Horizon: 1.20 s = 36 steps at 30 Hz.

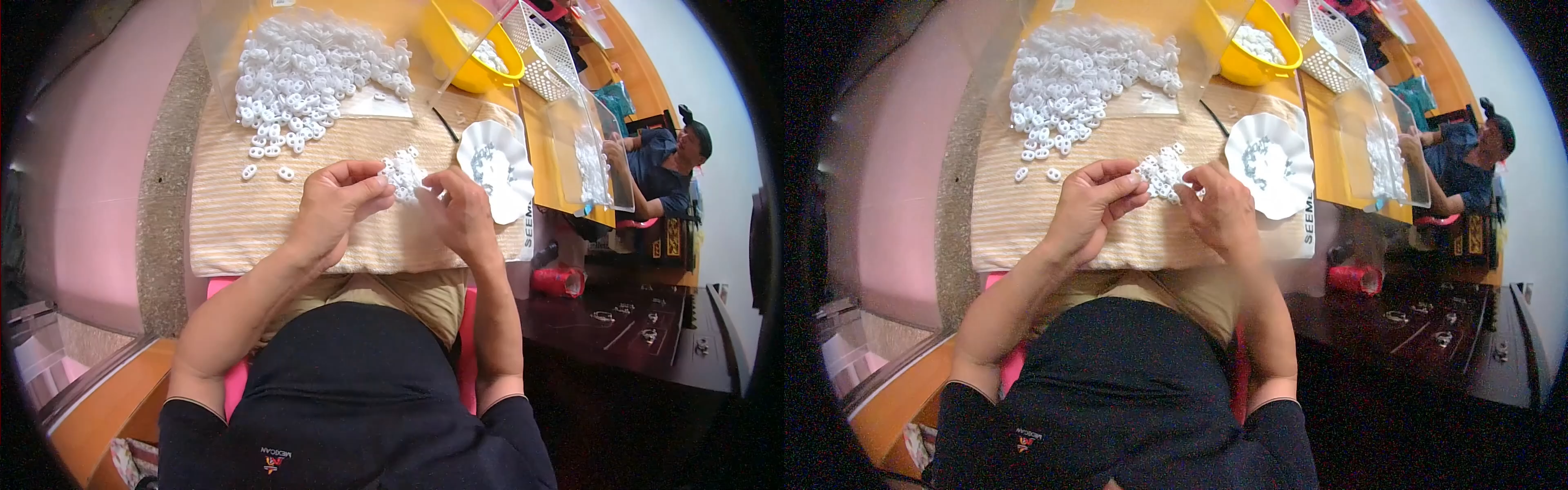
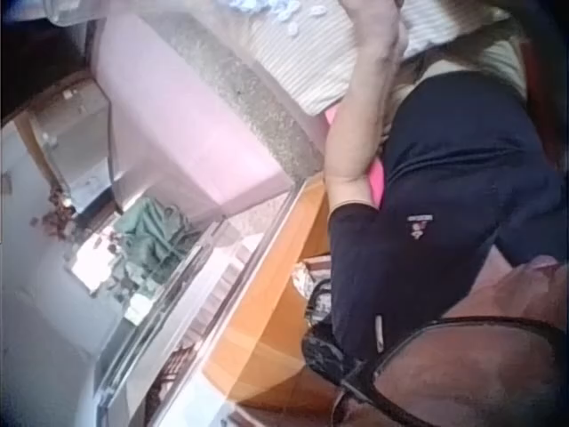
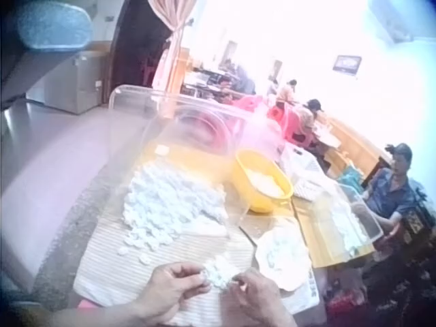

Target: The recorder is assembling or inspecting small white plastic components at a workshop table.

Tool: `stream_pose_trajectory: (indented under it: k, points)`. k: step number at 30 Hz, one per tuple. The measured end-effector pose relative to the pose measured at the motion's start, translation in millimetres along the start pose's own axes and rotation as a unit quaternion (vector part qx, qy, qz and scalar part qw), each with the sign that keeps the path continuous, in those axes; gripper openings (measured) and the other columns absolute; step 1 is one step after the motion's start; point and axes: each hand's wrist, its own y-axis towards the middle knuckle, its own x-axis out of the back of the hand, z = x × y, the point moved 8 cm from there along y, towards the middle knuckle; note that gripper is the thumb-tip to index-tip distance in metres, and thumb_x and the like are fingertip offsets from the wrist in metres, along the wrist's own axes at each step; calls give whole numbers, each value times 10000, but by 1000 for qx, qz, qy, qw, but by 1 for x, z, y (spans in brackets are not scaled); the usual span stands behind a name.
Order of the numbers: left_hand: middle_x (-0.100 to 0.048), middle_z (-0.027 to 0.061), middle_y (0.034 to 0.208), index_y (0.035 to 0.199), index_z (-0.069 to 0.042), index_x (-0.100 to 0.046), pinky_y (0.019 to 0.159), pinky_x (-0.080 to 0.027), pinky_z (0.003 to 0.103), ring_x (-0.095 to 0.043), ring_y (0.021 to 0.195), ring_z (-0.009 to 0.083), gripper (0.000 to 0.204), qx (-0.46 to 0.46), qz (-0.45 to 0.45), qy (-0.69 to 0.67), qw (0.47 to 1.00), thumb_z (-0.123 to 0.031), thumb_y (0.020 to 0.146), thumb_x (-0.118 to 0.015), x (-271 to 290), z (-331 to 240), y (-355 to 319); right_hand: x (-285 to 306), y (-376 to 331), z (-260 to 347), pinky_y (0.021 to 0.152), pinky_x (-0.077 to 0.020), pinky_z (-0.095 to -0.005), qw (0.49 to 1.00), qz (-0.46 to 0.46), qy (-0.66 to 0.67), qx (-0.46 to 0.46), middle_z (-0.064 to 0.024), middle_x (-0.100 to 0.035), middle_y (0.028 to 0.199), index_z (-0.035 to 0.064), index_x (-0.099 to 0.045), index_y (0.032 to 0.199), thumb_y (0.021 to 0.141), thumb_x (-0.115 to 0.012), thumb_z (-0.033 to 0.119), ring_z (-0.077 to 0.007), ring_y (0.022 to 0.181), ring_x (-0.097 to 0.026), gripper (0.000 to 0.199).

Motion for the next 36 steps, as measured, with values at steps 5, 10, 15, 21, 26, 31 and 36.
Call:
stream_pose_trajectory:
  k: [5,10,15,21,26,31,36]
  points:
    - [-649,105,935,1037,31,-602,785,-583,297,-661,841,178,158,-31,-14,-33,999,13,880,-611,0,-8,-5,-3,47,20,645,-489,-372,996,10,74,43,-151,-653,803,17,-671,836,798,-683,138,-292,722,-635,127]
    - [-650,91,921,1039,24,-606,781,-579,295,-660,834,170,161,-63,-21,-36,997,9,880,-618,-4,-13,-10,-39,92,21,612,-466,-282,990,29,97,99,-68,-660,788,0,-683,922,801,-700,139,-124,654,-573,185]
    - [-653,82,905,1036,19,-613,778,-580,292,-662,823,158,156,-66,-23,-40,997,4,881,-624,-11,-21,-17,-67,120,39,652,-486,-313,989,41,60,132,-112,-677,849,14,-698,963,781,-699,158,-206,722,-626,232]
    - [-661,84,901,1035,16,-617,768,-579,284,-668,810,155,161,-74,-16,-37,996,2,875,-632,-8,-25,-17,-89,135,52,766,-505,-371,994,47,-34,88,-140,-679,911,50,-714,938,746,-713,256,-303,867,-652,282]
    - [-663,84,899,1035,13,-620,768,-577,281,-667,808,151,164,-63,-6,-50,997,-9,874,-638,-11,-25,-17,-88,136,51,767,-503,-379,996,45,-28,73,-142,-681,901,45,-711,906,746,-702,251,-312,872,-652,260]
    - [-663,81,886,1033,15,-620,767,-574,277,-666,803,150,159,-55,-9,-44,998,-18,878,-636,-12,-22,-16,-83,132,40,679,-511,-357,998,29,-22,59,-141,-674,795,24,-698,846,750,-694,208,-280,706,-657,208]
    - [-661,82,891,1028,15,-614,768,-571,269,-664,794,153,146,-52,4,-60,997,-15,885,-624,-9,-21,-14,-67,114,21,588,-480,-264,991,34,127,25,-55,-649,734,-17,-681,890,808,-683,167,-114,631,-590,201]
